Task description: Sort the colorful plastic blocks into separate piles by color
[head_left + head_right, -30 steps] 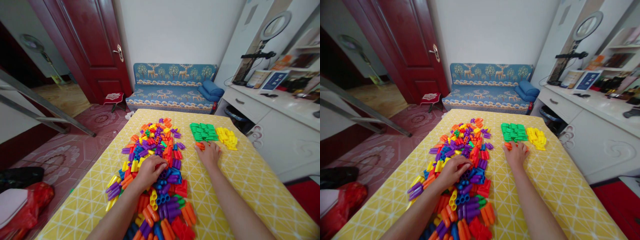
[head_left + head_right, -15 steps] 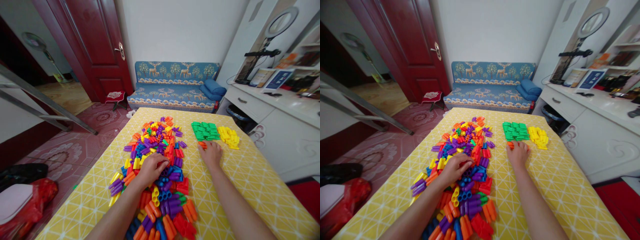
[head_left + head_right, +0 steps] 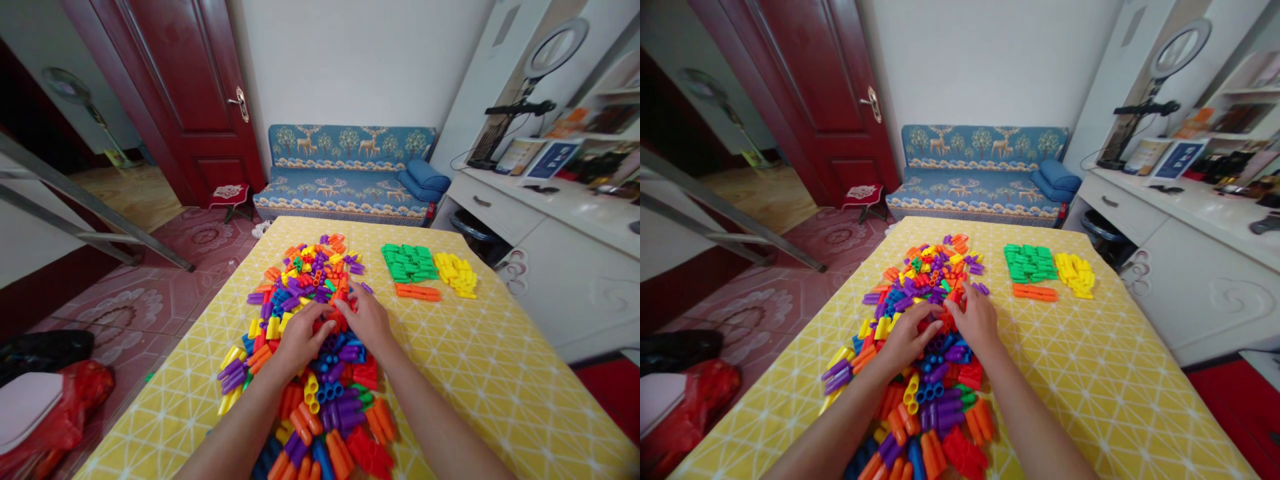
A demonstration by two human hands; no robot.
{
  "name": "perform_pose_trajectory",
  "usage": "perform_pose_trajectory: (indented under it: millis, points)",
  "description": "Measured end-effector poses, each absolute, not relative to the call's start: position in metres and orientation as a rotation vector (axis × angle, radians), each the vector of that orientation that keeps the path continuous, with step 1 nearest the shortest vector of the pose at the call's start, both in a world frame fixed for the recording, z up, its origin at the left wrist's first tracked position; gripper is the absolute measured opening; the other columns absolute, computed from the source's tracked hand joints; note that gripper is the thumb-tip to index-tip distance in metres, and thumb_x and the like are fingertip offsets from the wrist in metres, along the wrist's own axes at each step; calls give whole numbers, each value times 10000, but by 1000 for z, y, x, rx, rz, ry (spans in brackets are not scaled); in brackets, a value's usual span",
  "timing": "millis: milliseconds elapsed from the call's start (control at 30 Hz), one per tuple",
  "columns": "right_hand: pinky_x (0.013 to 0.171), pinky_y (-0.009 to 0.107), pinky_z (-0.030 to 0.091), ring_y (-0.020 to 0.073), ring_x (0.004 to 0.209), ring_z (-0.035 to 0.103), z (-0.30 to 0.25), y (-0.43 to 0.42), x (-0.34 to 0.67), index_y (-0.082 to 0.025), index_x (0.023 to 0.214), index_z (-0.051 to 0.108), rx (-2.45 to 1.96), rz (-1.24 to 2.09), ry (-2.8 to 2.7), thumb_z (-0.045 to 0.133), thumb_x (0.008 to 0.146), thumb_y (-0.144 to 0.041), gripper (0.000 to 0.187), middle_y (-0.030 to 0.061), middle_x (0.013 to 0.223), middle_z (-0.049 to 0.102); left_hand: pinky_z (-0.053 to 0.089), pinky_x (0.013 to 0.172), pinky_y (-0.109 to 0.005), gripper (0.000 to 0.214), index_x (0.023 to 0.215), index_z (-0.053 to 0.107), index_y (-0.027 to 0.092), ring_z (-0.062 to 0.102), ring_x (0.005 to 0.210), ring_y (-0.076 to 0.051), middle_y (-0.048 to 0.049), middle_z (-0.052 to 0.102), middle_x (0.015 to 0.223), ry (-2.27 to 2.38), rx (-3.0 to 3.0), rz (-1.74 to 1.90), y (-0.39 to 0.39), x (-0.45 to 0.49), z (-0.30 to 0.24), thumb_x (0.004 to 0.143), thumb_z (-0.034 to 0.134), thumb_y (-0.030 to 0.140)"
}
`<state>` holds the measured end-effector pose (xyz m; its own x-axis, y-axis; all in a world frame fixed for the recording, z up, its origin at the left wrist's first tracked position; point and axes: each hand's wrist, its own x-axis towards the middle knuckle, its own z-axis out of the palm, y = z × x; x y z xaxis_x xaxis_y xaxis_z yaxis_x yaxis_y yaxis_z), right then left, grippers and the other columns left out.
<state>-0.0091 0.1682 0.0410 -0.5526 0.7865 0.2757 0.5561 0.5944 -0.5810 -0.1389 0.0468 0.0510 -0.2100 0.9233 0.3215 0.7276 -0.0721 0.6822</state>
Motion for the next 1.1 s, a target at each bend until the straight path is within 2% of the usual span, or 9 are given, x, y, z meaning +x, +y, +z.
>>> perform_pose_trajectory:
  millis: [100,167,267,400,533,700,900,1000,1100]
  points:
    - [798,388,458,278,959,625,43,168,-23,-243,1274,562,-1124,489,-2424,548,845,-459,481,118,1070,675,480,799,-318,320,1206,562,201,605,837,-177,-75,626,1055,1958,1714,1315,47,-139,49,914,517,324]
    - [803,398,455,280,938,634,44,168,-29,-267,1163,627,-1124,544,-2433,586,816,-374,366,93,1017,691,484,850,-330,347,1254,524,215,602,952,-192,-90,583,1183,1966,1669,1385,47,-140,48,920,503,306]
    - [780,370,477,239,864,646,47,166,-30,-264,1014,647,-998,946,-2213,601,788,-340,243,31,909,701,473,931,-364,416,1320,474,236,537,1161,-232,-103,498,1341,1981,1632,1426,48,-142,46,912,517,306]
    - [751,326,511,203,856,656,50,154,-20,-237,1048,600,-673,1633,-1716,588,819,-422,295,28,921,696,454,988,-396,567,1397,398,239,533,1205,-251,-110,467,1413,1906,1665,1395,48,-144,41,869,592,312]
    - [861,361,506,201,912,652,48,142,-9,-251,1188,581,-624,1752,-1612,610,830,-441,407,35,996,687,459,991,-389,595,1401,408,251,595,1133,-242,-96,548,1359,1818,1681,1341,48,-144,40,850,625,308]
    - [1071,419,381,215,1183,553,51,134,2,-312,1293,551,-583,1792,-1624,580,856,-390,445,26,1227,619,484,942,-372,632,1398,418,257,616,1086,-240,-83,598,1293,1835,1668,1332,47,-142,45,818,663,307]
    - [1044,411,420,212,1218,546,55,133,6,-323,1286,516,-381,2012,-1541,650,688,-125,643,32,1330,565,507,816,-311,323,1195,542,203,655,885,-183,-55,686,1014,1814,1495,1478,50,-144,44,881,567,275]
    - [1038,425,427,223,1218,549,52,134,2,-303,1293,496,-386,1963,-1445,661,702,-133,637,50,1334,565,506,732,-279,264,1116,557,190,648,815,-167,-48,679,943,1799,1376,1579,49,-144,43,896,553,335]
    - [1060,429,411,229,1227,542,50,130,-5,-294,1322,469,-407,1833,-1355,672,735,-161,634,61,1332,569,497,706,-264,327,1114,568,190,641,768,-161,-26,675,863,1743,1396,1547,46,-143,45,840,639,356]
